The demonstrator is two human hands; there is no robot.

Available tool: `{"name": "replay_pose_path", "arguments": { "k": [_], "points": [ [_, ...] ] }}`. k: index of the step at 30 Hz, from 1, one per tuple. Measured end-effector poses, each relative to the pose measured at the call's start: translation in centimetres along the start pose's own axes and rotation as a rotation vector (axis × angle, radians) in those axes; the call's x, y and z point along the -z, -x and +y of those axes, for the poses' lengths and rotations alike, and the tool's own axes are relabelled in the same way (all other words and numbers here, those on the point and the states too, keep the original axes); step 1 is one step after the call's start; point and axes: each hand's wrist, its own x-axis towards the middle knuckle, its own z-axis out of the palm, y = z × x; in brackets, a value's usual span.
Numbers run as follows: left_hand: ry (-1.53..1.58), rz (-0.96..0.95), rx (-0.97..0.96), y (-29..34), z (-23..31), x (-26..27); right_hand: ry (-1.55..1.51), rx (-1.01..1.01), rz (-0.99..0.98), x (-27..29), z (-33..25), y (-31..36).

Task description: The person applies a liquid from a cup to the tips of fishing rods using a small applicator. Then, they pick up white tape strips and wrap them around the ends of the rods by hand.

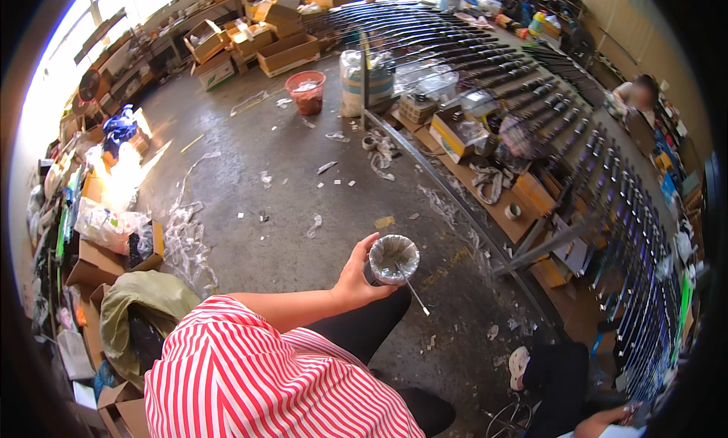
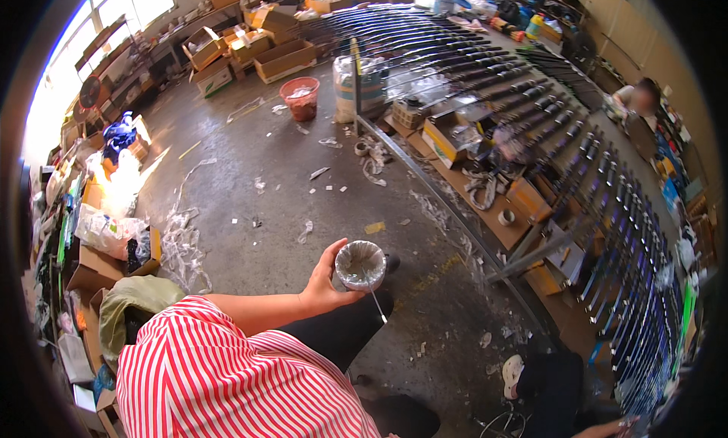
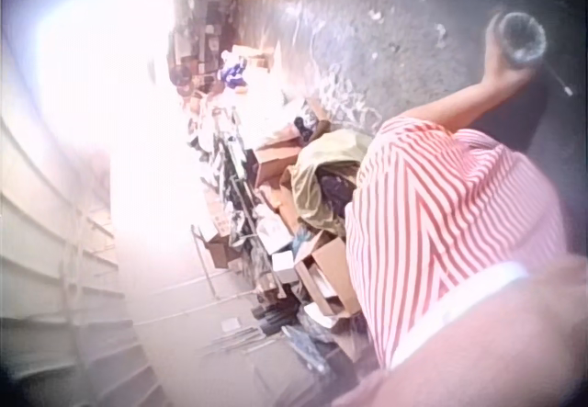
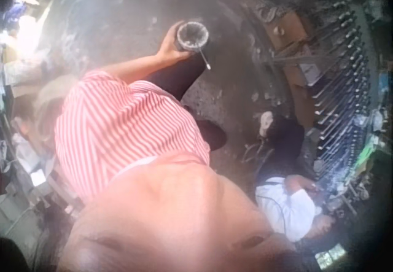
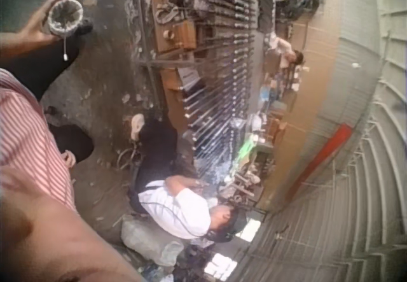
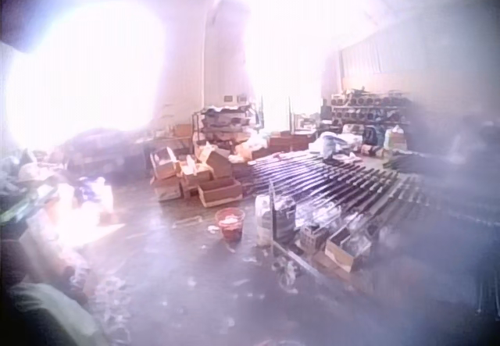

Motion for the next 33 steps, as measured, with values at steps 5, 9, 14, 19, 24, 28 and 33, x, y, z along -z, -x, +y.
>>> {"name": "replay_pose_path", "arguments": {
  "k": [5, 9, 14, 19, 24, 28, 33],
  "points": [
    [-0.088, 0.113, -0.031, -5.3, -1.9, 6.7, -0.003, 0.044, -0.088, -6.2, -5.6, -3.5],
    [-0.115, 0.12, -0.118, -11.1, -2.5, 11.7, 0.007, 0.017, -0.072, -10.6, -10.7, -3.5],
    [-0.164, 0.049, -0.243, -18.9, -1.6, 19.6, 0.035, -0.079, -0.017, -15.2, -17.7, -1.5],
    [-0.134, 0.049, -0.287, -25.7, -3.7, 26.6, 0.064, -0.171, 0.02, -20.2, -23.8, 0.4],
    [-0.166, 0.049, -0.306, -31.8, -4.9, 31.1, 0.122, -0.08, 0.134, -25.8, -25.9, 2.3],
    [-0.117, 0.073, -0.306, -37.1, -5.8, 33.6, 0.083, -0.073, 0.083, -30.6, -29.9, -0.5],
    [-0.087, 0.05, -0.267, -43.9, -7.0, 37.5, 0.058, -0.041, 0.029, -37.2, -35.1, -5.9]
  ]
}}
